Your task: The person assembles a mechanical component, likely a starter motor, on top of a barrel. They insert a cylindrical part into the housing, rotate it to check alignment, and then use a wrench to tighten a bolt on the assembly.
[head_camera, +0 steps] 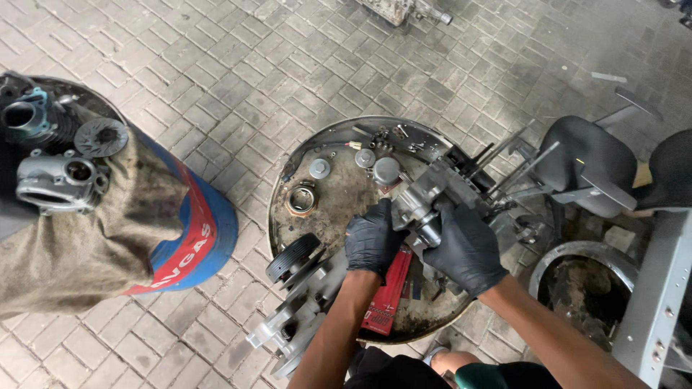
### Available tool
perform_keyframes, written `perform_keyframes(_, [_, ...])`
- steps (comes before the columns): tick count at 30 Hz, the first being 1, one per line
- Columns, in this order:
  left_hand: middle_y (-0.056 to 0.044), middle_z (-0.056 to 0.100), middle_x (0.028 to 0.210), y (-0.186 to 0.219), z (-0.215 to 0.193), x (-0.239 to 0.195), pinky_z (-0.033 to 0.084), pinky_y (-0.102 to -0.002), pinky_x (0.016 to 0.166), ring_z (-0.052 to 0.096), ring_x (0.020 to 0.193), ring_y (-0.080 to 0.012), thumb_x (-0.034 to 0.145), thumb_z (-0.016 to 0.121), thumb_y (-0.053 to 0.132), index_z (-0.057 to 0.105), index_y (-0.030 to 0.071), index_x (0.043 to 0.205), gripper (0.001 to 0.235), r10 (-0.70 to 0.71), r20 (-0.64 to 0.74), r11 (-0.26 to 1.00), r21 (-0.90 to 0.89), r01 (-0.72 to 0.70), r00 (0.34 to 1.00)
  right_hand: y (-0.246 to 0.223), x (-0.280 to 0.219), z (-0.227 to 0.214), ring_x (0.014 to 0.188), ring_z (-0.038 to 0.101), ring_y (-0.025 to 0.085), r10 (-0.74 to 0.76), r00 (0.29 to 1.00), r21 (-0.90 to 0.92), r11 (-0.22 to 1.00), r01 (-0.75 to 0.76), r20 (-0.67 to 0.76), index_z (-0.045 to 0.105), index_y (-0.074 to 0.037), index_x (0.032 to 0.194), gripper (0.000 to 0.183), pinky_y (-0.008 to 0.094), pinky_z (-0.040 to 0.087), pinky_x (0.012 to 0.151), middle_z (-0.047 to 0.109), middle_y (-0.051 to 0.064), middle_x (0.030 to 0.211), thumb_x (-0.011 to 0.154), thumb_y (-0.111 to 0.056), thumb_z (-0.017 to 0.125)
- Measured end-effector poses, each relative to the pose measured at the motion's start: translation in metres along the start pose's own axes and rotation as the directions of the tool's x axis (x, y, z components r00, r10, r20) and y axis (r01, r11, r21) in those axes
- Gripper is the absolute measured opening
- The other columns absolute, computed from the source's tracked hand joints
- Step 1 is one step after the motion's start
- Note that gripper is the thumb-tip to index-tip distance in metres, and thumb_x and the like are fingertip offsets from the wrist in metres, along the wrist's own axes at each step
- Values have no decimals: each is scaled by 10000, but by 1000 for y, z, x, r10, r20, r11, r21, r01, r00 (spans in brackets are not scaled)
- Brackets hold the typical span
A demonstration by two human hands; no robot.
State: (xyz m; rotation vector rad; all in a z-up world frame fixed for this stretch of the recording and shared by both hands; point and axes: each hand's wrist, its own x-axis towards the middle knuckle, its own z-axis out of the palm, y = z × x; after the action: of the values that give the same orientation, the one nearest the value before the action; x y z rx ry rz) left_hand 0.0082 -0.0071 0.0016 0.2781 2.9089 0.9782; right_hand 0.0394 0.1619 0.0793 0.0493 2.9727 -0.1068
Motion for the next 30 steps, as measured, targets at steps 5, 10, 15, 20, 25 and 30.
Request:
perform_keyframes(5, [-112,734,935,-4,14,7,623,-539,799,743,905,-407,802,743,436,576,169,1200,507,-6,-2,1000,3,6,1000,-24,-24,-44,1029,696,394,-48,994,-38,998,44,-103,501,-94,1387,895,509,610,846,692,180,995,602,-324,861])
perform_keyframes(10, [-105,743,910,0,2,-1,619,-515,818,749,884,-378,777,775,430,590,159,1248,574,24,-55,998,63,-21,998,-1,-32,-14,979,682,395,-172,954,-65,985,161,-246,518,-10,1355,968,478,591,837,675,211,1009,538,-371,890])
perform_keyframes(15, [-112,745,923,-4,11,0,624,-534,805,741,875,-401,767,767,452,589,182,1258,588,-25,-58,1000,15,26,998,8,-26,0,990,694,375,-204,938,-58,979,196,-281,460,8,1443,1076,468,597,841,692,202,1040,533,-363,900])
perform_keyframes(20, [-81,744,905,-10,20,2,622,-522,817,748,871,-370,759,768,488,589,213,1238,581,-29,-71,999,29,31,997,2,-26,-8,1006,696,372,-238,906,-50,971,235,-351,458,32,1471,1116,454,599,846,696,212,1058,515,-321,913])
perform_keyframes(25, [-100,747,888,-6,16,0,619,-560,783,740,869,-418,802,714,477,627,189,1117,436,-54,-70,999,6,54,996,9,-26,7,1053,682,350,-141,944,35,987,158,-299,530,-46,1389,997,458,568,905,694,164,1062,517,-341,914])
perform_keyframes(30, [-98,748,887,1,6,3,622,-574,772,739,872,-433,785,709,474,628,186,1076,418,-61,-76,998,-16,59,995,10,-24,16,1053,680,328,-116,944,-3,993,121,-310,546,-72,1325,912,444,555,923,686,137,1045,541,-386,891])
